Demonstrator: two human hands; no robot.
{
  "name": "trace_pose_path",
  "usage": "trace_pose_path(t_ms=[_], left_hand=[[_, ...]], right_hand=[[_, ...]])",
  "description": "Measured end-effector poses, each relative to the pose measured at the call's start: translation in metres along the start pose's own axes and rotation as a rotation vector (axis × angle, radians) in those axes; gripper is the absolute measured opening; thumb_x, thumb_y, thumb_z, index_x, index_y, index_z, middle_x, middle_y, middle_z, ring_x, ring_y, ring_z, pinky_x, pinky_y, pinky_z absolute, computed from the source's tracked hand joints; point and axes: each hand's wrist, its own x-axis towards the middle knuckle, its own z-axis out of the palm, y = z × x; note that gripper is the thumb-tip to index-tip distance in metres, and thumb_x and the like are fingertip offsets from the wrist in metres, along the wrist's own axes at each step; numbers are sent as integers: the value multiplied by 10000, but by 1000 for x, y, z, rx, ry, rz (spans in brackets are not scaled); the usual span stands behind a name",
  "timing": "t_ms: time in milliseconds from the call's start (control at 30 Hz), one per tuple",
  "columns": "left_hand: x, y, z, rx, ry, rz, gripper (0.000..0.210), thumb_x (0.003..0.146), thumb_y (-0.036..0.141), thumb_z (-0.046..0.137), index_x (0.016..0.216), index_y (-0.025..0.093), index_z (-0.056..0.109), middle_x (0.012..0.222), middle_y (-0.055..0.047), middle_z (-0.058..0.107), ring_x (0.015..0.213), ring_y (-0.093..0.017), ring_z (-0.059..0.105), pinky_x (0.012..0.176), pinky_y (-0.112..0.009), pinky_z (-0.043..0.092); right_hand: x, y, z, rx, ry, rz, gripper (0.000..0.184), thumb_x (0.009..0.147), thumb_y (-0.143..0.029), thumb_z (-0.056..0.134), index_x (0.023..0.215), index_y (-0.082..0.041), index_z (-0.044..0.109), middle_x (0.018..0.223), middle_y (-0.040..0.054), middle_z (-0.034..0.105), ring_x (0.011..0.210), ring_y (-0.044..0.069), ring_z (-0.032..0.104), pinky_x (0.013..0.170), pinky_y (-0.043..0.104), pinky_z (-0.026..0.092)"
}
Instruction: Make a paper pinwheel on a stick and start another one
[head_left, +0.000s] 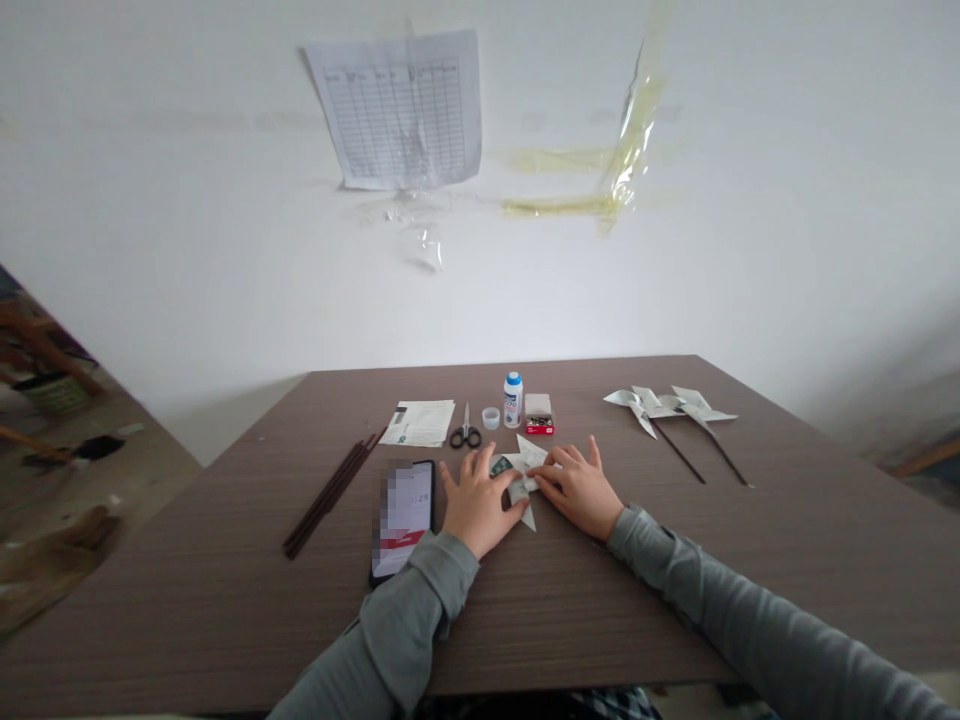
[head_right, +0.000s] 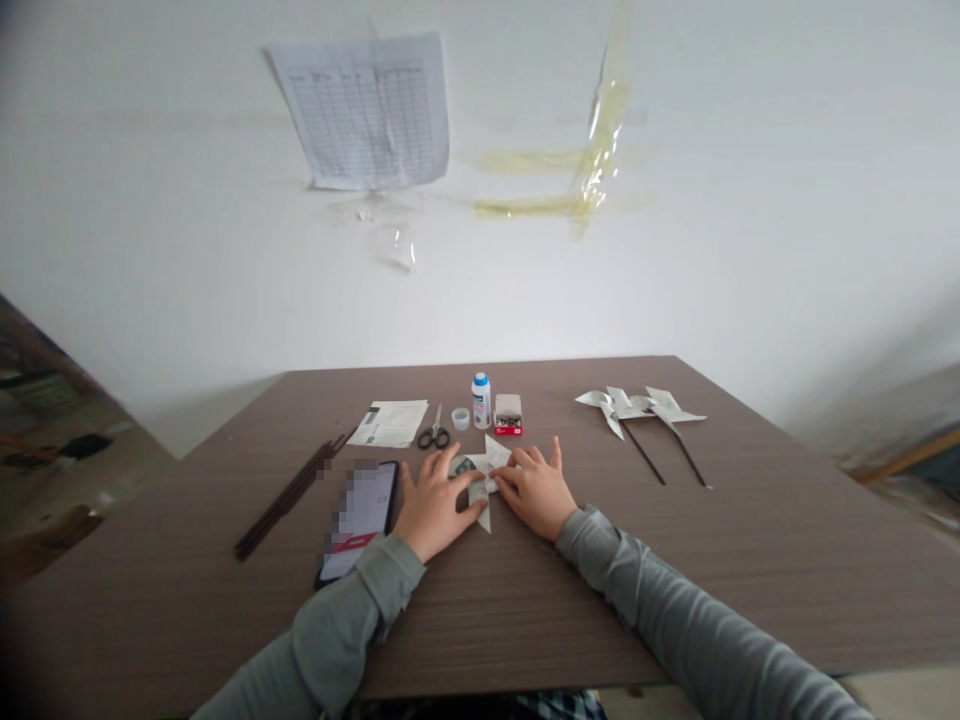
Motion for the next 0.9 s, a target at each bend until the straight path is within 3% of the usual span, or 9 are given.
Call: trace_pose_path(t_ms=[267, 500, 700, 900], left_hand=[[-1, -1, -2, -21, 12, 1, 437, 1083, 319, 990, 1510, 407, 1005, 2003, -133, 653, 1829, -583, 579, 1516, -1008, 325], [1, 0, -3, -14, -18, -15, 456, 1099, 360, 989, 1548, 440, 986, 2042, -118, 605, 1876, -566, 535, 1534, -1006, 277], [-1, -1, -3, -6, -21, -10, 506, 1123, 357, 975, 1624, 427, 952, 2078, -134, 557, 1892, -560, 515, 1539, -1005, 250], [1, -2, -3, -5, -22, -14, 488, 1093, 394, 1001, 1575, 465, 978, 2064, -98, 581, 1881, -580, 526, 1540, -1002, 266]], right_hand=[[-2, 2, 3, 2, 41, -30, 371, 1233, -285, 719, 1333, -460, 1030, 1226, 99, 945, 1363, 427, 839, 1470, 989, 400], [0, 0, 2, -6, 13, -28, 366, 1232, -280, 725, 1306, -450, 1041, 1265, 107, 935, 1372, 430, 835, 1464, 994, 416], [0, -1, -2, -3, -37, 9, 364, 1241, -270, 725, 1336, -424, 1041, 1305, 115, 933, 1425, 447, 831, 1471, 1043, 353], [0, 2, 5, 27, 4, 10, 310, 1206, -271, 796, 1280, -439, 1046, 1259, 101, 931, 1404, 450, 843, 1472, 1044, 354]])
